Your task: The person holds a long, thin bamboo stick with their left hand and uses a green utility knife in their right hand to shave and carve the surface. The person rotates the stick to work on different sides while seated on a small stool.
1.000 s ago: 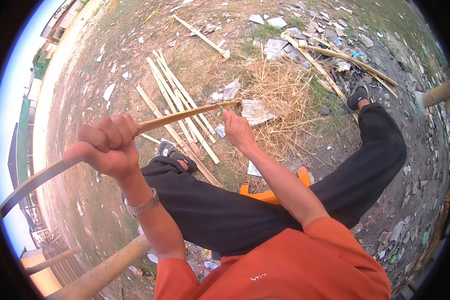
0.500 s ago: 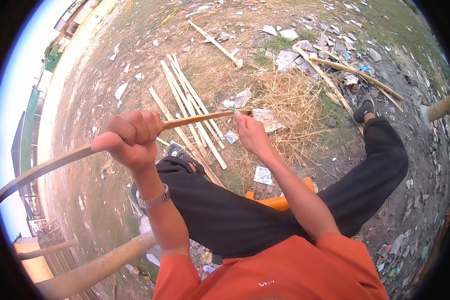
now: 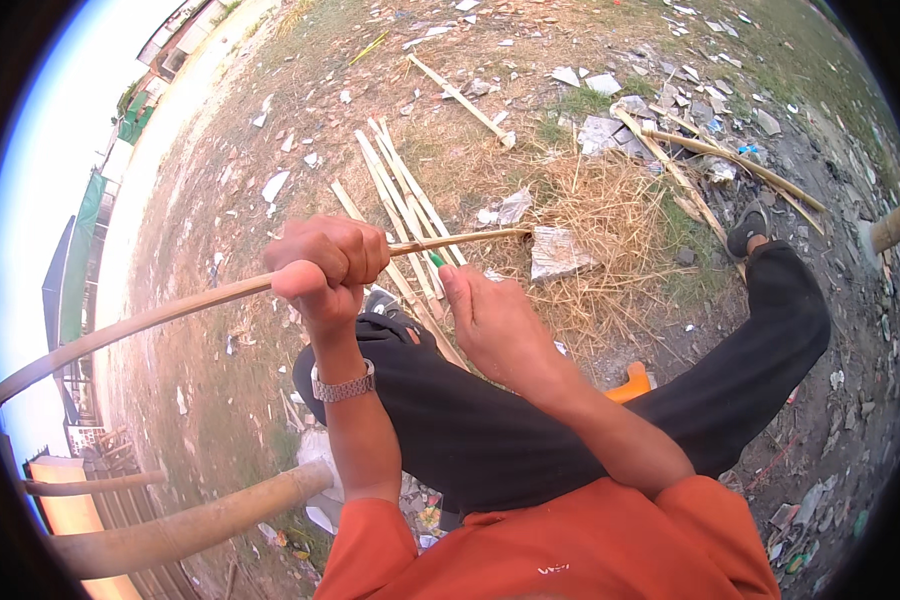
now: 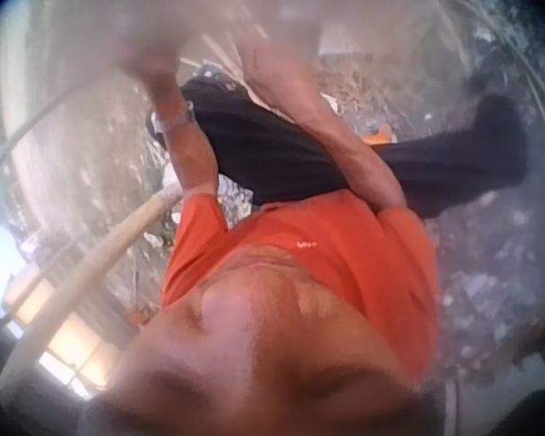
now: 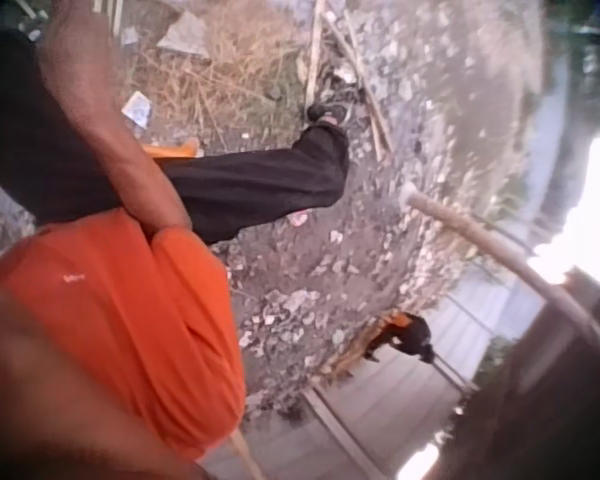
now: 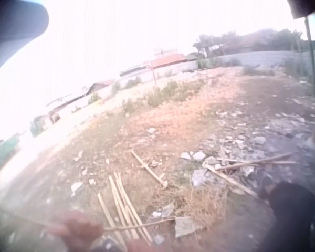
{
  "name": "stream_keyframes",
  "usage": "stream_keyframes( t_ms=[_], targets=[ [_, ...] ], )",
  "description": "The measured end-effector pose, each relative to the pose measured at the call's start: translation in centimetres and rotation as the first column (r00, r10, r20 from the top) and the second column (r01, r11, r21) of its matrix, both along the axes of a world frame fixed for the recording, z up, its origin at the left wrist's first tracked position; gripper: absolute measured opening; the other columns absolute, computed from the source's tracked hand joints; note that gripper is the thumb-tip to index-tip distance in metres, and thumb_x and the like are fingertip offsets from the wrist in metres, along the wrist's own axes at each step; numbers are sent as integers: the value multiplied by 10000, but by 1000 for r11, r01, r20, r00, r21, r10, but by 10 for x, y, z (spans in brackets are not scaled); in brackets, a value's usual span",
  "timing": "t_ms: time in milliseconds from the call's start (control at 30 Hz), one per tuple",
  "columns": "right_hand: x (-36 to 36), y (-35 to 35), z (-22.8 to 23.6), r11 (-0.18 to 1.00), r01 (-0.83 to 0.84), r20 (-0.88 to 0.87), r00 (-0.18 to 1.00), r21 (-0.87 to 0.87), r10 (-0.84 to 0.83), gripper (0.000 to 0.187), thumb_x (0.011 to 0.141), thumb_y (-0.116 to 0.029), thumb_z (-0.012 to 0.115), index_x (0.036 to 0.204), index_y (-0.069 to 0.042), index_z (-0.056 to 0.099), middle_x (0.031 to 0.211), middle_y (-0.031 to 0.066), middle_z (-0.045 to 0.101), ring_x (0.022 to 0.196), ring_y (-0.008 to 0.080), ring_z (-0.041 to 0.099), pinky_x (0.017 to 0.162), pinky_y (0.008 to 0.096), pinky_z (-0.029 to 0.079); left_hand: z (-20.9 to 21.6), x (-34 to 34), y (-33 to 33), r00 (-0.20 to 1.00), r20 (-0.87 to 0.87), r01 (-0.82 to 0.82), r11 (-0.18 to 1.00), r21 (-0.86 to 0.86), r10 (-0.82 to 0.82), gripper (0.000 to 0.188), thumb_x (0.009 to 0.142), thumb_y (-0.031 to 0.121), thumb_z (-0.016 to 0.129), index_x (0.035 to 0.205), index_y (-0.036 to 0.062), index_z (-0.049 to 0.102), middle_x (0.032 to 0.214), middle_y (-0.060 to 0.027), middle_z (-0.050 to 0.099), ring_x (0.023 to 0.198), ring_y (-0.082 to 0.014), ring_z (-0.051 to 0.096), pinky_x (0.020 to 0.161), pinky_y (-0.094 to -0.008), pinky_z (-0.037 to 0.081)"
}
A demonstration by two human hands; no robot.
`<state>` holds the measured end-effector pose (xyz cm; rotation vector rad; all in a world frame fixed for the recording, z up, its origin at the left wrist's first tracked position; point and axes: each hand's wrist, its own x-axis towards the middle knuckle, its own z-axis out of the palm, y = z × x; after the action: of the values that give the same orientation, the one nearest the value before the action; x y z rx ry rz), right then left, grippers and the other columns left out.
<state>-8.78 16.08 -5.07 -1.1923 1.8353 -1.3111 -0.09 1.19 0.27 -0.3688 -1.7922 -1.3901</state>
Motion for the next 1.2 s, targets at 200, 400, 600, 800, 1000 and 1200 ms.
stream_keyframes(
  t_ms=[200,400,600,800,1000,1200],
  targets=[
    [-12,-8,-61,986,79,31,996,147,-84,406,1004,-273,341,836,39,541,712,283,561,667,466,541,592,494,418,1,5,-9,1000,-7,11,999,40,-11,571,923,551,374,581,109,256,455,46,193,344,-83,208,334,-262,196],
    [6,-14,-51,992,110,-80,990,-64,-115,383,1002,-288,347,854,12,533,630,269,541,620,471,542,569,512,410,-3,4,-8,999,4,-32,999,34,32,568,924,567,352,591,115,262,461,42,190,360,-88,191,354,-273,189],
    [-1,-12,-55,996,89,-24,996,-28,-90,387,1000,-306,343,868,2,538,610,262,533,597,476,528,568,521,395,-4,12,-11,997,33,-69,994,85,67,567,926,570,348,600,114,263,472,39,193,378,-93,184,379,-278,191],
    [-12,-23,-109,983,183,-97,979,25,-180,382,997,-302,346,863,5,530,637,280,540,623,485,536,601,532,407,-2,3,-9,994,13,-106,988,109,105,561,929,572,334,603,122,258,478,38,183,384,-90,171,386,-276,184],
    [-3,-19,-86,993,115,-10,993,-10,-115,428,1002,-306,317,852,23,545,664,294,538,673,477,540,636,514,412,-8,3,-5,990,22,-142,982,127,140,562,929,581,318,604,128,242,480,39,176,390,-87,157,390,-272,174],
    [-24,-29,-117,983,167,-1,986,74,-167,434,995,-336,335,862,16,550,694,310,570,702,507,557,660,553,433,-4,9,-8,985,28,-173,973,150,171,555,931,583,314,611,136,242,479,41,171,390,-89,143,395,-278,174]
  ],
)
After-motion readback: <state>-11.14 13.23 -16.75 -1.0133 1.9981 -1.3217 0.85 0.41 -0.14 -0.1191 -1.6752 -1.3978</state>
